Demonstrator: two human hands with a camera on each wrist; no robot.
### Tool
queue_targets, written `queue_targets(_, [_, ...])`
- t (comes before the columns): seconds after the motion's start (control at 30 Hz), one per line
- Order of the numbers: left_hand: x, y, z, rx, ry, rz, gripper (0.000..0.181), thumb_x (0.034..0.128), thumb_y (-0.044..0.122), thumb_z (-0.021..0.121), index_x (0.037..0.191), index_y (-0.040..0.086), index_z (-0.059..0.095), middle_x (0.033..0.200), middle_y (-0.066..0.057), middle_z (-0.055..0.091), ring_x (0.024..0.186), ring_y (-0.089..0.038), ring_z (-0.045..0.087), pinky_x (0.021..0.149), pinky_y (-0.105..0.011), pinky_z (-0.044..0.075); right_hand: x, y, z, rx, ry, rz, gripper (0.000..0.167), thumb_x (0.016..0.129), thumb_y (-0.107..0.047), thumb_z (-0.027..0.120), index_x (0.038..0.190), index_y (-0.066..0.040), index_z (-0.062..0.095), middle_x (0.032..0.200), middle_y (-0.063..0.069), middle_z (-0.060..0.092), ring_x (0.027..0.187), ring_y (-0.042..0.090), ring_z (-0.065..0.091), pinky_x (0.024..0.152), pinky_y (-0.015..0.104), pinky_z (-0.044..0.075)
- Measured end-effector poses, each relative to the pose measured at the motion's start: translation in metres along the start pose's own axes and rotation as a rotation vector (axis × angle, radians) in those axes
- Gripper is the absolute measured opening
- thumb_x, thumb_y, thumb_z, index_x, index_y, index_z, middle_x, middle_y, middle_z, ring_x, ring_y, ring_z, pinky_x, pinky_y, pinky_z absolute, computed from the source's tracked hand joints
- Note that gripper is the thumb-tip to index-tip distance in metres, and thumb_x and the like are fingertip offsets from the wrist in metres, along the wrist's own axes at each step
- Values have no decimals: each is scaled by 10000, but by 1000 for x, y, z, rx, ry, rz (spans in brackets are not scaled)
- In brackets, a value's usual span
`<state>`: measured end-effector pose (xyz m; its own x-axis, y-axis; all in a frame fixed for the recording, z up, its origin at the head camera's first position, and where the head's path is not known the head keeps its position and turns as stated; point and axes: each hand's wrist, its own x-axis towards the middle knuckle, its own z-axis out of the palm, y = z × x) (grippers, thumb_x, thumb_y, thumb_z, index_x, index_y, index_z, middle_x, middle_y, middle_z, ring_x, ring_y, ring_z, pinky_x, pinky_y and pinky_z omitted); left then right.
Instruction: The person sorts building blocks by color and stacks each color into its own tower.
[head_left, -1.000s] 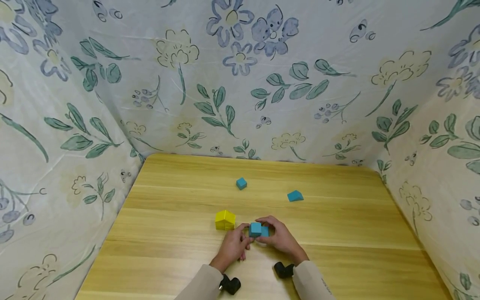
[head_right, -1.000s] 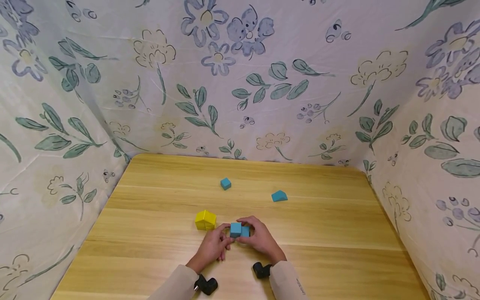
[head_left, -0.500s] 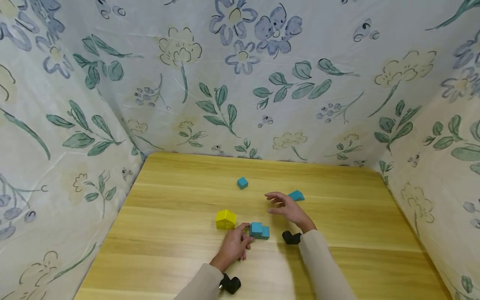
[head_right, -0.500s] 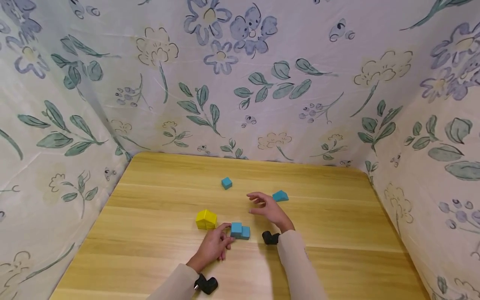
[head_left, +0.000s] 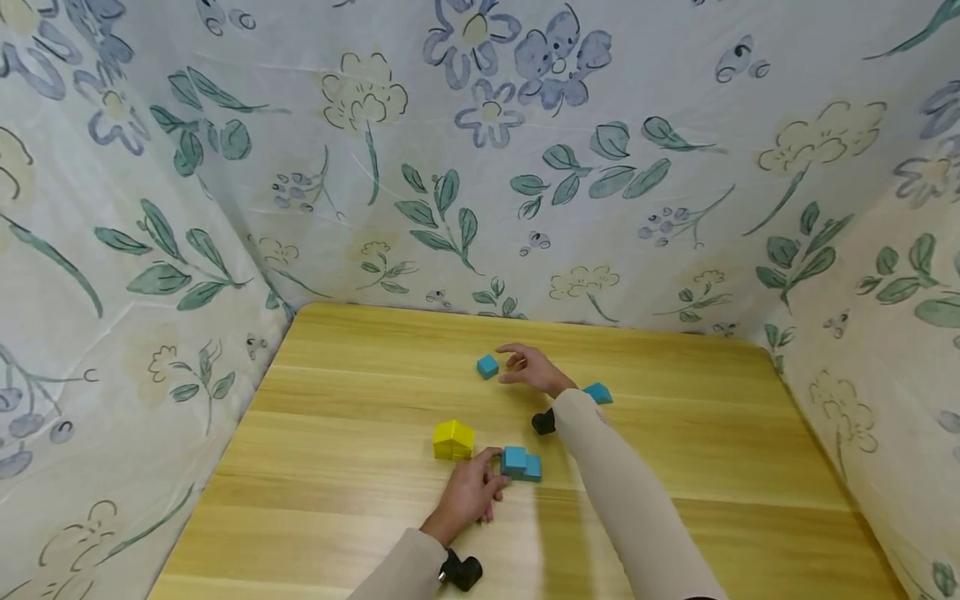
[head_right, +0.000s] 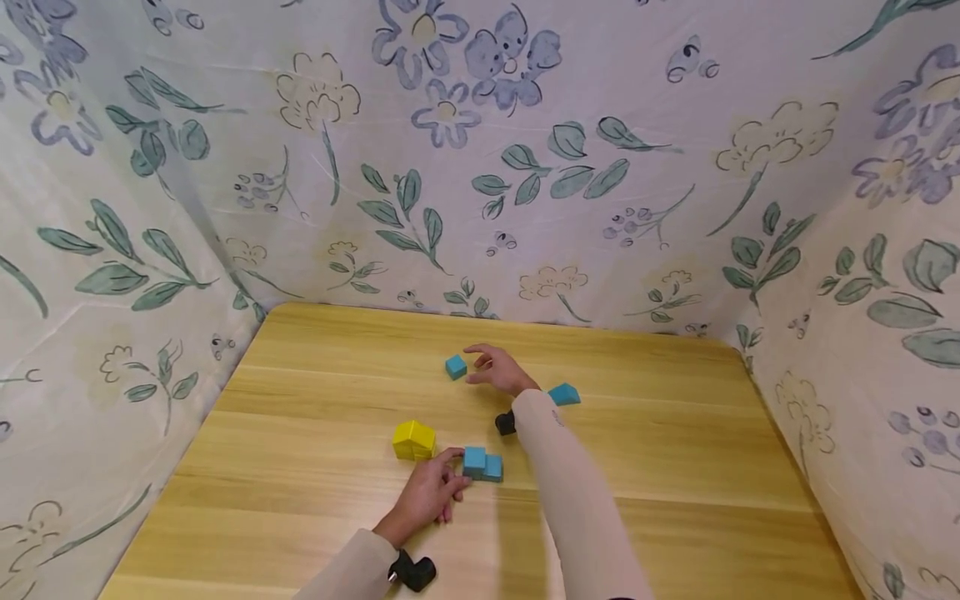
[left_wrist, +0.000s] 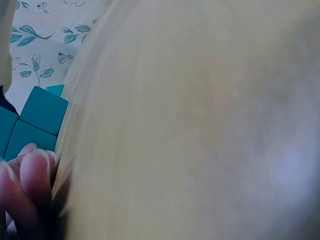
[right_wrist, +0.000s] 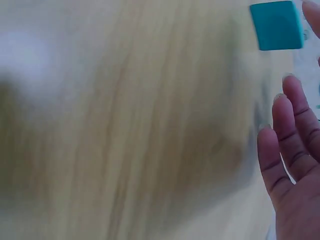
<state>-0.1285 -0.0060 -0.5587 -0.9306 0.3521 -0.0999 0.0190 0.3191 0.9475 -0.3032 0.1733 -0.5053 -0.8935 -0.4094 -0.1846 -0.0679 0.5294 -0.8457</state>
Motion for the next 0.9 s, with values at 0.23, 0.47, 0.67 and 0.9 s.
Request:
queue_targets(0.23, [-1, 3, 3, 2, -7, 34, 430, 926, 105, 643, 1322, 19, 501, 607, 28, 579, 338, -63, 481, 342, -281, 445, 13, 1, 8, -37, 3, 15, 541, 869, -66, 714, 1372, -67, 515, 1117, 175, 553, 951, 276, 506, 786, 347, 447])
queue_targets(0.47, [-1, 7, 2, 12, -7, 25, 431, 925, 95, 637, 1323, 5, 499, 602, 15, 577, 343, -74, 492, 343, -300, 449, 16, 0, 13, -83, 67, 89, 347, 877, -129, 718, 1205, -101, 607, 1188, 163, 567, 1037, 291, 527, 894, 436, 452])
queue_targets(0.67, [-1, 7, 1, 13, -4, 12, 426, 925, 98, 638, 1320, 11, 504, 606, 14, 579, 347, -82, 499, 346, -302, 452, 16, -3, 17, -126, 75, 106, 367, 875, -169, 726, 1222, -121, 618, 1228, 170, 557, 1061, 307, 513, 935, 465, 430])
queue_targets(0.9, [-1, 6, -1, 10, 2, 12, 422, 925, 107, 640, 1313, 8, 508, 608, 17, 579, 346, -81, 496, 349, -300, 452, 17, 1, 22, -101, 98, 112, 358, 863, -190, 741, 1197, -119, 633, 1220, 134, 567, 1041, 275, 518, 917, 439, 437])
